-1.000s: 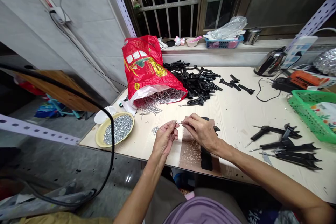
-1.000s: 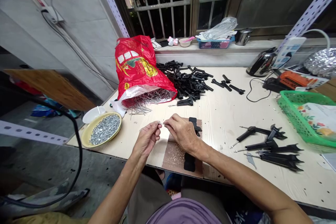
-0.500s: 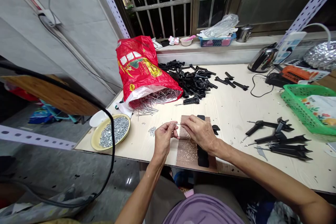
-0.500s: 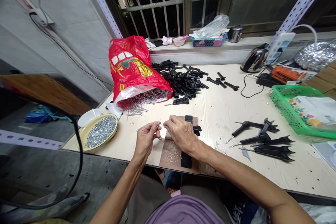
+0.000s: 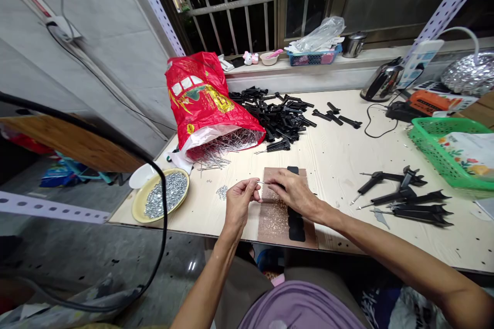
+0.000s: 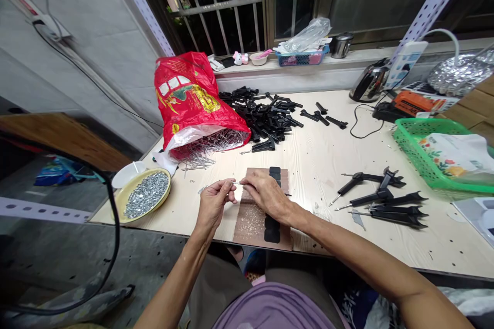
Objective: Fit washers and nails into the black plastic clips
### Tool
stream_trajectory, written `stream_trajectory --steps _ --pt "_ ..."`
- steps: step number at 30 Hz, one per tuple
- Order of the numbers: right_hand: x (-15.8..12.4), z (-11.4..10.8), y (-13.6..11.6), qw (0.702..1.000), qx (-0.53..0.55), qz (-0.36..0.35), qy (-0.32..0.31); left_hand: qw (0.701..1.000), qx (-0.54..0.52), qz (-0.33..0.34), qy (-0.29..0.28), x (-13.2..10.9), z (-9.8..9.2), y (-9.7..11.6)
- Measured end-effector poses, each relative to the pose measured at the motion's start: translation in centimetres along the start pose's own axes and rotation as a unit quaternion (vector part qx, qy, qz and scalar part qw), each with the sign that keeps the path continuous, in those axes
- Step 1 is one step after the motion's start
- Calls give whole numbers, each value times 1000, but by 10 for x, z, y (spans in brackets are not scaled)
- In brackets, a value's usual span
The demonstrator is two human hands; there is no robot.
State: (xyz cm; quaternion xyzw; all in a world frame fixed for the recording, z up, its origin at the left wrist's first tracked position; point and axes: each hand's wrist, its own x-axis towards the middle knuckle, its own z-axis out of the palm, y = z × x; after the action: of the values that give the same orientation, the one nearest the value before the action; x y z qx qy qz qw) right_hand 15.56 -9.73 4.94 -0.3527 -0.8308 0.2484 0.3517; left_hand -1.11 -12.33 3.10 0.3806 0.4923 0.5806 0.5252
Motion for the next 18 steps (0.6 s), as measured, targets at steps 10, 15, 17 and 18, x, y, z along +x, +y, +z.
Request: stream_trajectory --steps 10,15,17,18 --pt "-30 -46 53 989 -136 51 -19 995 57 -71 -45 -12 14 -12" --pt "-46 -63 93 974 -217 28 -49 988 137 -62 -24 -15 23 -29" --pt "-56 -59 93 978 -196 -1 -68 986 160 -46 -5 -14 25 -35" --pt "-62 -57 90 980 -175 -30 -89 985 168 -38 3 -14 26 -38"
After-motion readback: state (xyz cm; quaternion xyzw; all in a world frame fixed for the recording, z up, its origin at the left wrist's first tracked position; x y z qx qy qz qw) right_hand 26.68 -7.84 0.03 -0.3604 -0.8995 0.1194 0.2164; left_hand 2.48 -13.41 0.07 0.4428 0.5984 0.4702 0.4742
